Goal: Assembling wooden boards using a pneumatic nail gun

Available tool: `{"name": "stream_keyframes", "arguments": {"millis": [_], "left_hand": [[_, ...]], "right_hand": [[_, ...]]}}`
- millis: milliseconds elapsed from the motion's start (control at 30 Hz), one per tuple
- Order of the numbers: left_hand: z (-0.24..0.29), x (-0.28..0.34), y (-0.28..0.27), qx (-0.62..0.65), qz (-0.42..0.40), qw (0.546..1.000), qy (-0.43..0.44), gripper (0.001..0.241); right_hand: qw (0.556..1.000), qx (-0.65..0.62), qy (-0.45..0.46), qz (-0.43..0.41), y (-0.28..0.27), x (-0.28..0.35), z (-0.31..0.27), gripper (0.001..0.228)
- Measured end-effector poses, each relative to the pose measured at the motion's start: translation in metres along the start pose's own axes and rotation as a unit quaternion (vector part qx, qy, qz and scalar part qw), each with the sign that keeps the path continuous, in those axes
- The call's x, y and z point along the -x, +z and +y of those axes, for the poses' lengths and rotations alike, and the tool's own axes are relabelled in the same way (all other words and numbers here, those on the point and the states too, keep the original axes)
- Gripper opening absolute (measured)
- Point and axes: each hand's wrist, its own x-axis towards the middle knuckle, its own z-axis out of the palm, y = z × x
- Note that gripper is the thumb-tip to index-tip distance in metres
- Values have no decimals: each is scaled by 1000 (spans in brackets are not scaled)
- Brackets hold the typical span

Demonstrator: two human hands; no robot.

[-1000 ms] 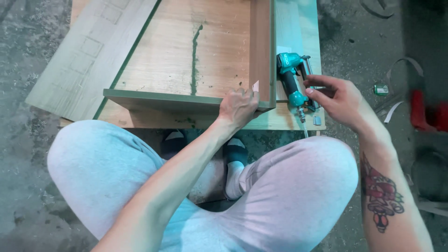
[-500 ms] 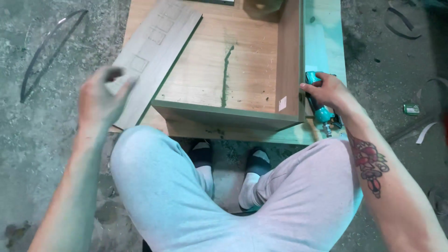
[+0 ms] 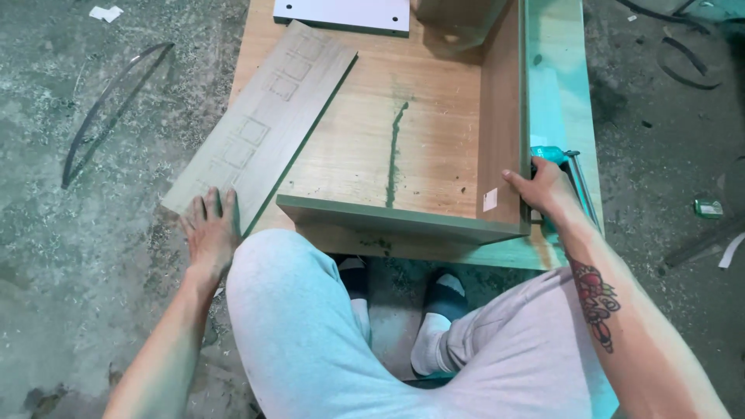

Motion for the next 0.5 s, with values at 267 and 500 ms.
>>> {"name": "stream_keyframes", "arguments": {"millis": [267,500], "left_hand": [[16,9,-11,-87,95,988,81,80],[13,-8,42,-255,109,950,145,66]], "right_hand": [[1000,-8,-1,-11,3,0,3,60],[1000,-6,-11,-11,-2,8,-6,60]]}}
